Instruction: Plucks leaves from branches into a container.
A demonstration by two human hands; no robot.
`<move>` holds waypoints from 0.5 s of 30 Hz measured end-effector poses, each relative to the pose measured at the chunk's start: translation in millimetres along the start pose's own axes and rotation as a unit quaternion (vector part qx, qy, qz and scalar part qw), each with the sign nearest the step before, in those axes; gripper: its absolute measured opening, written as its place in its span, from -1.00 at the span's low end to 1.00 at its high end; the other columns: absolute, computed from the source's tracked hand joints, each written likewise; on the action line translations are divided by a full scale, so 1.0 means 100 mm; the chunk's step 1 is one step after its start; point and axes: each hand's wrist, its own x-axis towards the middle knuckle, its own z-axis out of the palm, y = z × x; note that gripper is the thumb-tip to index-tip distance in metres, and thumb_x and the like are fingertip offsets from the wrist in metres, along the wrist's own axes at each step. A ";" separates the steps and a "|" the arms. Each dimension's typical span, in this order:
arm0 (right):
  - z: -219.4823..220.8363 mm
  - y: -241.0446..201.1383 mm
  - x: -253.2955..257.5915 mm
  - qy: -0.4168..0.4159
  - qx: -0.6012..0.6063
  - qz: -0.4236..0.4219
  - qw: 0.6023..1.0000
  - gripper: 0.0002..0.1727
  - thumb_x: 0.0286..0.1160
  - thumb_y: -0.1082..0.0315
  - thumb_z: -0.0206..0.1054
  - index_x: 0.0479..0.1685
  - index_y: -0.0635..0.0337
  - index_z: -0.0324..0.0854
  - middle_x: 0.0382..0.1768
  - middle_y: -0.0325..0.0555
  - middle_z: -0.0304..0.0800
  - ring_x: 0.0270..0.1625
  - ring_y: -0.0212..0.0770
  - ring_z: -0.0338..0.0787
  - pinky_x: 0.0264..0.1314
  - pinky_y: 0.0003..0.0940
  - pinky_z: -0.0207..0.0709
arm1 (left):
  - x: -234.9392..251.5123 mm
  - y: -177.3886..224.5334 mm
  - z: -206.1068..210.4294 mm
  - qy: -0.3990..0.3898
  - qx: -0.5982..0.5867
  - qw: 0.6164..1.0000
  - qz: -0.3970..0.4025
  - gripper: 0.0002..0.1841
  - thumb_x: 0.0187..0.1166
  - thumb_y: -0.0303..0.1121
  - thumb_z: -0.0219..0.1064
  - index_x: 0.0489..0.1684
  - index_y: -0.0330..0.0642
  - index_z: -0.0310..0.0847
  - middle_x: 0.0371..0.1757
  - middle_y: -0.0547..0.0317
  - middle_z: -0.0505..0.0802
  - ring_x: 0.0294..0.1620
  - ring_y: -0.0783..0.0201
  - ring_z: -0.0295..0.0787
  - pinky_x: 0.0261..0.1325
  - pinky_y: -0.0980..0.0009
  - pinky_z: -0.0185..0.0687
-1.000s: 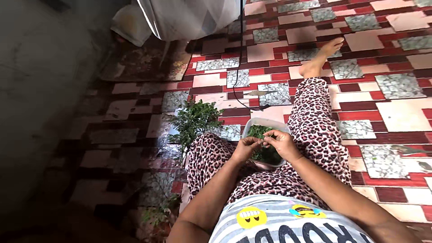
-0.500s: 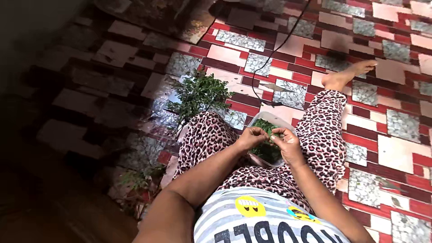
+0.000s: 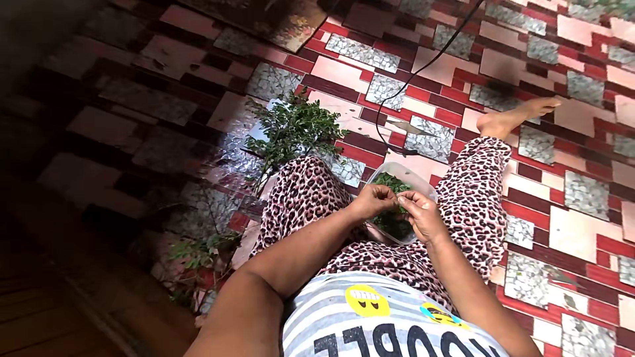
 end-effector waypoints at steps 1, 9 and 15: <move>0.00 0.04 0.02 0.012 -0.016 -0.024 1.000 -0.96 0.57 0.52 0.35 -0.16 0.32 0.67 -0.26 -0.10 0.79 -0.28 -0.28 0.80 -0.18 -0.34 0.75 | 0.01 -0.02 0.00 -0.003 0.008 1.000 0.005 -0.91 0.53 -0.52 0.41 -0.37 -0.32 0.69 -0.44 0.26 0.72 -0.39 0.50 0.59 -0.22 0.52 0.55; -0.20 0.00 0.05 0.083 -0.179 -0.243 0.950 -0.82 0.61 0.37 0.31 -0.27 0.28 0.76 0.00 -0.11 0.81 0.05 -0.38 0.78 0.15 -0.41 0.69 | 0.00 0.04 -0.02 0.046 -0.011 0.997 -0.055 -0.87 0.66 -0.45 0.33 -0.28 -0.31 0.67 -0.39 0.24 0.66 -0.36 0.48 0.51 -0.17 0.49 0.47; -0.18 -0.01 0.00 0.025 -0.171 -0.271 0.947 -0.88 0.43 0.54 0.37 -0.12 0.30 0.72 -0.04 -0.12 0.82 -0.03 -0.38 0.80 0.07 -0.44 0.72 | 0.08 -0.09 -0.04 0.057 -0.055 0.995 -0.059 -0.89 0.61 -0.41 0.37 -0.29 -0.24 0.69 -0.35 0.26 0.70 -0.29 0.45 0.56 -0.13 0.46 0.49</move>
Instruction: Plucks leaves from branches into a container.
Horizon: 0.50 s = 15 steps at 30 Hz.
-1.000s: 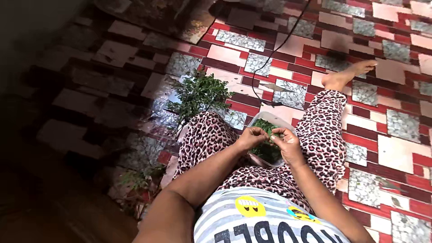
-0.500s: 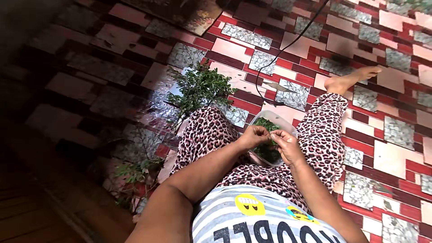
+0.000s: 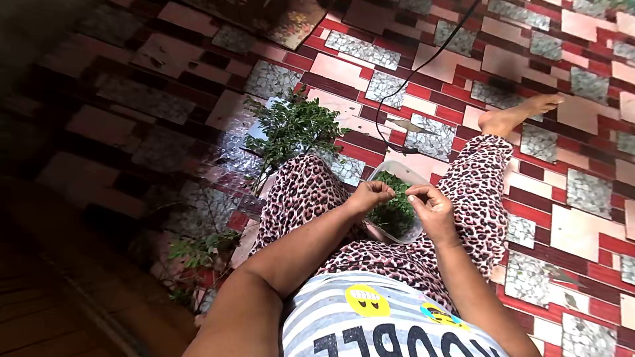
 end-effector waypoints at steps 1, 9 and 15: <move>0.02 0.00 0.00 -0.004 -0.011 0.017 1.000 -0.86 0.46 0.54 0.34 -0.09 0.31 0.74 -0.01 -0.10 0.83 -0.01 -0.37 0.80 0.10 -0.43 0.72 | -0.02 0.02 0.01 0.001 0.002 1.000 -0.004 -0.89 0.61 -0.42 0.37 -0.30 -0.24 0.68 -0.35 0.26 0.70 -0.29 0.45 0.56 -0.12 0.45 0.49; 0.12 0.03 0.01 -0.024 -0.028 0.099 0.994 -0.89 0.47 0.46 0.44 -0.14 0.32 0.76 -0.13 -0.09 0.83 -0.10 -0.39 0.79 0.05 -0.43 0.70 | -0.06 0.09 0.04 -0.007 0.018 1.000 -0.002 -0.92 0.60 -0.52 0.35 -0.30 -0.31 0.63 -0.38 0.24 0.68 -0.31 0.47 0.57 -0.08 0.46 0.55; 0.15 0.03 0.01 -0.017 -0.036 0.091 0.995 -0.95 0.46 0.50 0.43 -0.26 0.31 0.72 -0.32 -0.17 0.77 -0.27 -0.47 0.72 -0.09 -0.52 0.64 | -0.05 0.07 0.03 -0.023 0.045 0.999 0.004 -0.90 0.61 -0.47 0.36 -0.30 -0.30 0.66 -0.40 0.27 0.69 -0.34 0.49 0.57 -0.13 0.49 0.53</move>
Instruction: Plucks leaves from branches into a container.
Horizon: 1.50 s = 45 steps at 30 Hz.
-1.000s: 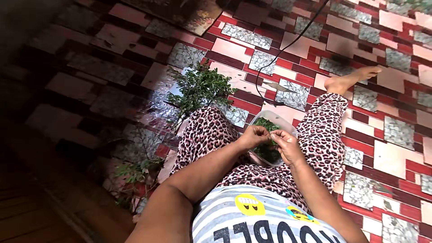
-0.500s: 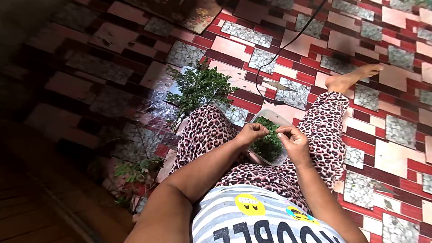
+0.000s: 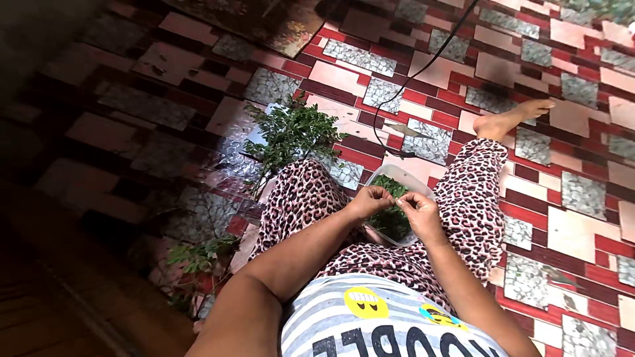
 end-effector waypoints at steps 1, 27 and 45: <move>0.00 -0.01 0.00 -0.002 0.001 -0.001 1.000 -0.96 0.46 0.50 0.42 -0.27 0.31 0.72 -0.33 -0.18 0.76 -0.28 -0.48 0.71 -0.10 -0.53 0.63 | -0.01 0.01 0.00 -0.001 0.001 1.000 -0.003 -0.89 0.62 -0.45 0.35 -0.30 -0.30 0.67 -0.39 0.27 0.69 -0.34 0.49 0.56 -0.13 0.49 0.53; -0.03 -0.03 -0.02 -0.005 -0.029 -0.024 0.999 -0.96 0.38 0.53 0.46 -0.33 0.34 0.73 0.05 0.07 0.76 0.12 -0.23 0.75 0.15 -0.34 0.68 | -0.03 0.02 0.02 0.002 0.011 1.000 0.009 -0.85 0.66 -0.44 0.31 -0.33 -0.31 0.65 -0.44 0.26 0.65 -0.39 0.48 0.51 -0.21 0.50 0.46; -0.11 0.02 -0.01 0.022 0.052 0.069 0.996 -0.89 0.50 0.48 0.32 -0.10 0.29 0.68 -0.09 -0.10 0.76 -0.08 -0.36 0.74 0.02 -0.40 0.66 | -0.03 0.01 0.00 0.019 -0.045 0.999 -0.009 -0.84 0.68 -0.42 0.30 -0.34 -0.22 0.65 -0.40 0.28 0.66 -0.36 0.47 0.51 -0.18 0.49 0.47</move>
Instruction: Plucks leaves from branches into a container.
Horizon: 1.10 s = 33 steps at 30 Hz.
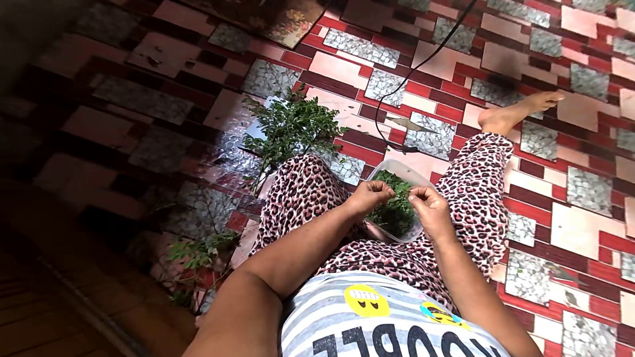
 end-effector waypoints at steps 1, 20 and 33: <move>0.00 0.00 0.00 0.000 0.000 -0.011 1.000 -0.86 0.48 0.49 0.33 -0.06 0.29 0.67 -0.07 -0.10 0.76 -0.07 -0.35 0.75 0.04 -0.39 0.67 | 0.00 0.01 0.00 0.000 -0.005 1.000 -0.002 -0.85 0.68 -0.43 0.30 -0.33 -0.23 0.66 -0.39 0.28 0.67 -0.36 0.48 0.52 -0.17 0.50 0.48; -0.08 -0.12 0.00 -0.063 -0.138 -0.024 0.988 -0.91 0.61 0.47 0.33 -0.16 0.34 0.68 -0.23 -0.05 0.74 -0.18 -0.32 0.71 -0.02 -0.34 0.63 | 0.06 -0.06 -0.02 -0.007 0.009 1.000 0.017 -0.90 0.58 -0.44 0.41 -0.31 -0.27 0.72 -0.40 0.25 0.73 -0.34 0.47 0.57 -0.17 0.46 0.50; -0.03 -0.02 0.03 -0.053 -0.001 0.014 0.998 -0.97 0.43 0.54 0.45 -0.30 0.25 0.73 -0.35 -0.23 0.75 -0.26 -0.44 0.71 -0.09 -0.47 0.64 | -0.05 0.06 0.02 -0.003 0.022 1.000 0.007 -0.85 0.62 -0.47 0.36 -0.39 -0.27 0.67 -0.46 0.26 0.67 -0.41 0.48 0.50 -0.25 0.51 0.44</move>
